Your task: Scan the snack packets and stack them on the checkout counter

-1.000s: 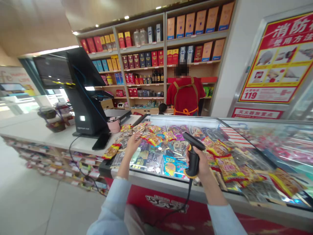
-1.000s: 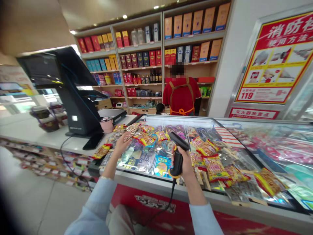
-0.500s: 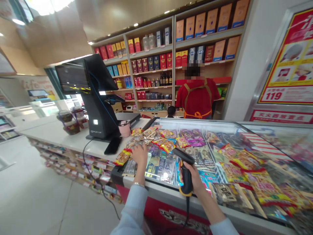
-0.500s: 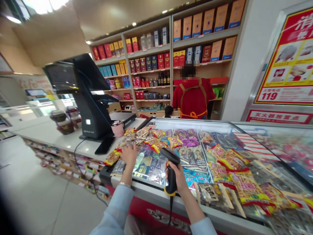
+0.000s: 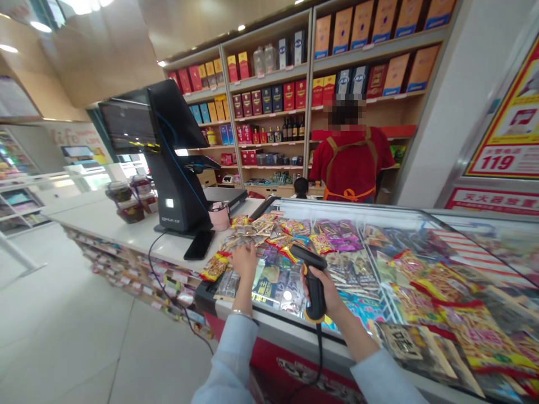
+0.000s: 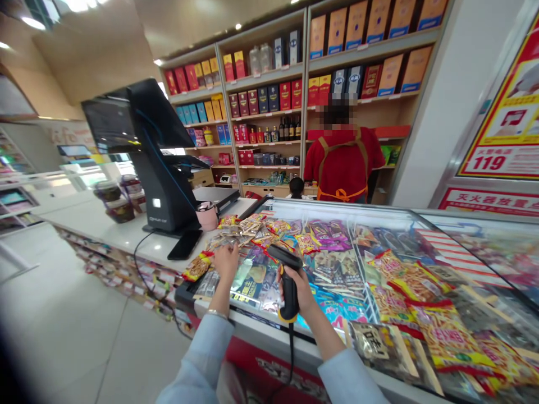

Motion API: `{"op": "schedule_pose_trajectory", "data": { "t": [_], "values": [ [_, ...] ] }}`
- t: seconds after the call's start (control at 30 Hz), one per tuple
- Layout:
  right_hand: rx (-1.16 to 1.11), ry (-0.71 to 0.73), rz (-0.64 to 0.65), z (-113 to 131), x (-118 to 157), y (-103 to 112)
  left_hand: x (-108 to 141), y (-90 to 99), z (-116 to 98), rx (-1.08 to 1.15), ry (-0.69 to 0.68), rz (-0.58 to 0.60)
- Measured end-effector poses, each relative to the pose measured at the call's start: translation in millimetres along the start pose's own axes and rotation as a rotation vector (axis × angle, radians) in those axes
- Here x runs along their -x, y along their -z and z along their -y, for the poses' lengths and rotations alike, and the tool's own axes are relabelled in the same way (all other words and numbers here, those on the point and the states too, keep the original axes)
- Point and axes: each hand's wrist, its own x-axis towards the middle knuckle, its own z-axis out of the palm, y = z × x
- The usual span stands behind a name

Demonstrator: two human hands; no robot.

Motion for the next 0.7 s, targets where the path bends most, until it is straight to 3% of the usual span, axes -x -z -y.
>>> {"op": "schedule_pose_trajectory", "data": {
  "t": [0.4,0.53,0.7],
  "values": [
    [-0.035,-0.021,-0.005,1.4,1.0,-0.3,17.1,20.9,-20.4,0.407,-0.316,0.098],
    [-0.008,-0.016,0.010,-0.1,0.7,1.0,20.6,20.4,-19.3,0.476,-0.264,0.186],
    [0.007,-0.043,0.028,-2.2,1.4,2.5,20.8,18.6,-15.5,0.600,-0.093,0.158]
  ]
}}
